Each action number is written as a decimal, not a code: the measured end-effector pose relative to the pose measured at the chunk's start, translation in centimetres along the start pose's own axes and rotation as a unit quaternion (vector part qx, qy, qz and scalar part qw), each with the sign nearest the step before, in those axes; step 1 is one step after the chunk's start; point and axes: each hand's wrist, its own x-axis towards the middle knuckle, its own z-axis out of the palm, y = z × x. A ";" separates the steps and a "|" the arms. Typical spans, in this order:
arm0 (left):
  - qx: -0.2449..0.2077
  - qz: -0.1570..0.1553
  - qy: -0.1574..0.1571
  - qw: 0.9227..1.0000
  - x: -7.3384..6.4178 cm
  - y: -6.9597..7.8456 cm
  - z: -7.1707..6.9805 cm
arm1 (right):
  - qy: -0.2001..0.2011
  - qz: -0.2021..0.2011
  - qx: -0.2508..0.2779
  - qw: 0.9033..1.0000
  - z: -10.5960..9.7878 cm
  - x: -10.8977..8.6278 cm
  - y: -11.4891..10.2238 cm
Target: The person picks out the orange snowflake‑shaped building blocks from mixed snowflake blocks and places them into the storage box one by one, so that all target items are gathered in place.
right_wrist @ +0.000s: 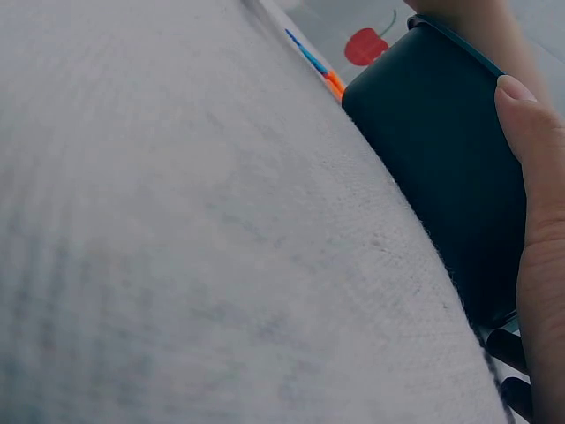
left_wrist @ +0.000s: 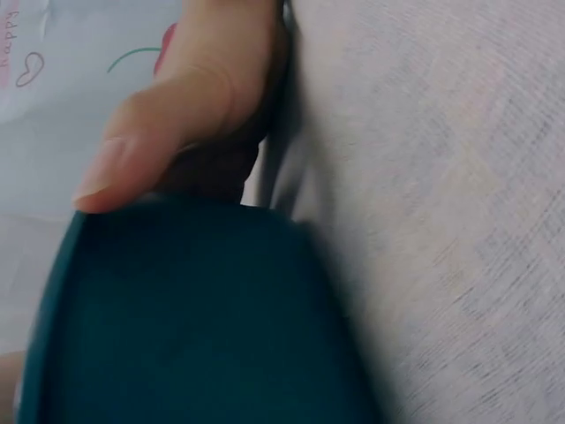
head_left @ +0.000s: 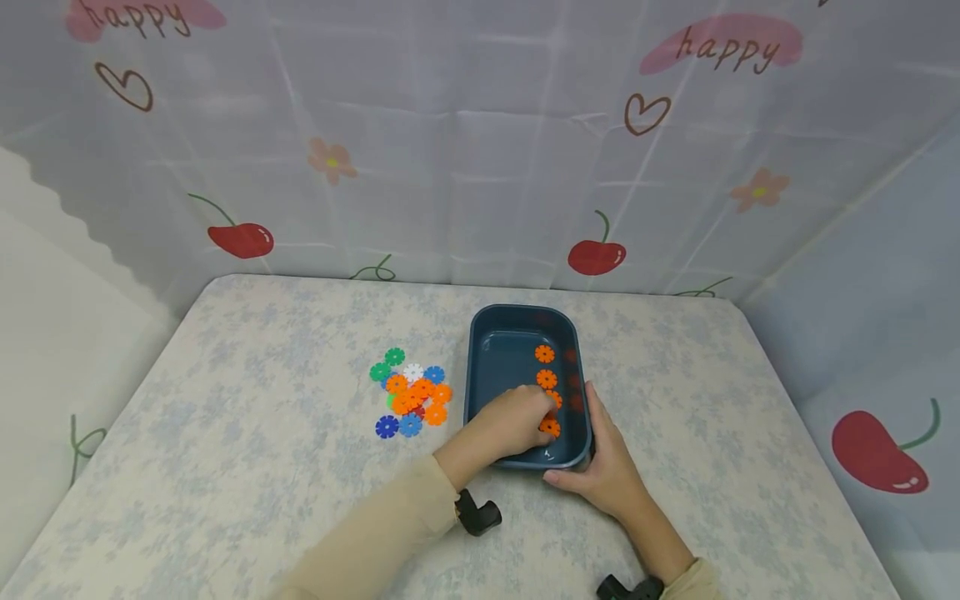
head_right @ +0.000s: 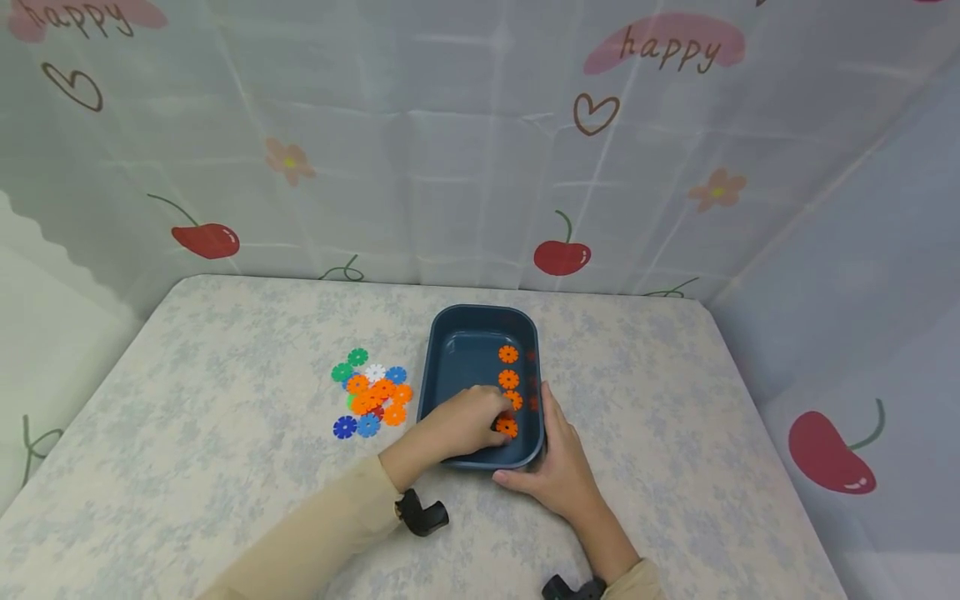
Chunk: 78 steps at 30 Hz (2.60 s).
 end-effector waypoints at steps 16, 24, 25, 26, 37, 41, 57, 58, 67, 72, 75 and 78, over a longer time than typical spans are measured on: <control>0.011 -0.008 0.013 1.000 0.6 1.0 0.7 | -0.002 0.005 0.007 1.000 0.0 0.0 0.1; -0.020 0.003 0.021 1.000 0.0 0.8 0.0 | 0.000 0.007 0.003 1.000 0.0 0.0 -0.1; -0.029 0.009 0.027 0.999 -0.3 0.8 -0.3 | 0.000 0.004 0.001 1.000 0.0 0.0 -0.1; -0.041 0.014 0.033 0.999 -0.7 0.7 -0.6 | 0.000 0.002 -0.002 1.000 -0.1 -0.1 -0.2; -0.170 0.044 0.140 0.974 -6.2 -0.4 -4.5 | 0.007 0.005 -0.017 1.000 0.0 0.0 0.2; -0.200 0.024 0.171 0.964 -8.5 -1.8 -5.3 | 0.006 -0.002 -0.007 1.000 0.2 0.0 0.2; -0.175 -0.169 0.136 0.960 -12.4 -12.9 -2.9 | 0.007 0.010 0.005 1.000 0.2 0.1 -0.1; -0.169 -0.171 0.133 0.962 -12.3 -13.3 -2.6 | 0.007 0.010 0.005 1.000 0.2 0.1 -0.1; -0.133 -0.177 0.131 0.966 -11.4 -14.2 -1.9 | 0.005 0.009 0.003 1.000 0.3 0.1 0.1; -0.128 -0.173 0.126 0.968 -11.3 -14.3 -2.1 | -0.001 0.007 -0.002 1.000 0.3 0.1 0.4; -0.133 -0.171 0.125 0.968 -11.3 -14.3 -2.1 | -0.001 0.006 -0.001 1.000 0.4 0.1 0.5; -0.135 -0.168 0.124 0.969 -11.2 -14.4 -2.1 | 0.001 0.003 0.000 1.000 0.3 0.1 0.6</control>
